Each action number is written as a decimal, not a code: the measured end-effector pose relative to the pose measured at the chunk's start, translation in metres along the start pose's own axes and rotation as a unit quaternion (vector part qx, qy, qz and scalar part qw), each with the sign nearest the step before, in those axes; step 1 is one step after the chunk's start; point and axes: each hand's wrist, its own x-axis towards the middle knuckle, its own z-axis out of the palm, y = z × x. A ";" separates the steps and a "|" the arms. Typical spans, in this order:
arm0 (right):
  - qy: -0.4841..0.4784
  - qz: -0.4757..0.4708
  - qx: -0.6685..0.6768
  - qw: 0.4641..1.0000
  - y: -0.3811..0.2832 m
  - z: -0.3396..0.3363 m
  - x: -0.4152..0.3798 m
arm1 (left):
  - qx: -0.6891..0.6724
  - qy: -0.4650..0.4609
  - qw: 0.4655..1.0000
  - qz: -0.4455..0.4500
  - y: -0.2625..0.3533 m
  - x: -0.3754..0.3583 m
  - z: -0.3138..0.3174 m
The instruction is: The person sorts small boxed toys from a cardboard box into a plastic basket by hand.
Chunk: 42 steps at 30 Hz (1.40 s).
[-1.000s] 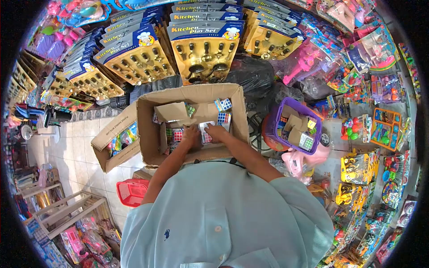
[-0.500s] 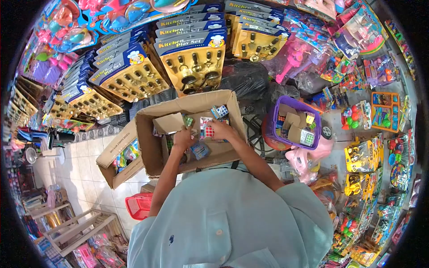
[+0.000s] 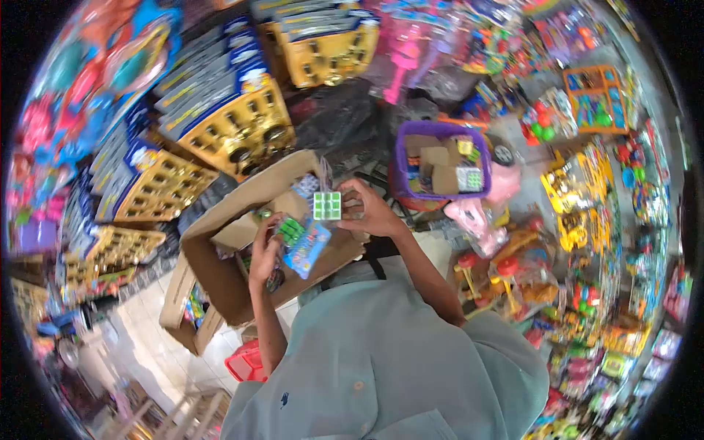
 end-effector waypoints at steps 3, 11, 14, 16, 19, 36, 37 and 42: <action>0.049 -0.003 0.036 0.998 -0.007 -0.029 -0.020 | 0.029 0.018 0.999 -0.015 0.027 0.019 0.031; 0.085 0.012 0.174 0.981 0.019 -0.130 -0.062 | 0.071 -0.038 0.997 -0.009 0.065 0.087 0.141; 0.160 -0.024 0.149 0.976 0.034 -0.177 -0.080 | -0.070 -0.036 0.996 -0.053 0.033 0.103 0.193; 0.213 0.046 0.184 0.958 0.049 -0.204 -0.098 | -0.098 -0.045 0.990 -0.088 0.042 0.110 0.234; 0.302 0.123 0.230 0.917 0.092 -0.245 -0.116 | -0.114 -0.055 0.985 -0.120 0.018 0.132 0.275; 0.393 0.340 0.275 0.809 0.258 -0.390 -0.147 | -0.193 -0.085 0.931 -0.299 -0.087 0.186 0.372; 0.389 0.341 0.275 0.811 0.262 -0.391 -0.145 | -0.194 -0.080 0.931 -0.299 -0.089 0.188 0.371; 0.491 0.171 -0.206 0.829 0.241 -0.394 -0.136 | -0.199 -0.055 0.925 -0.318 -0.088 0.196 0.378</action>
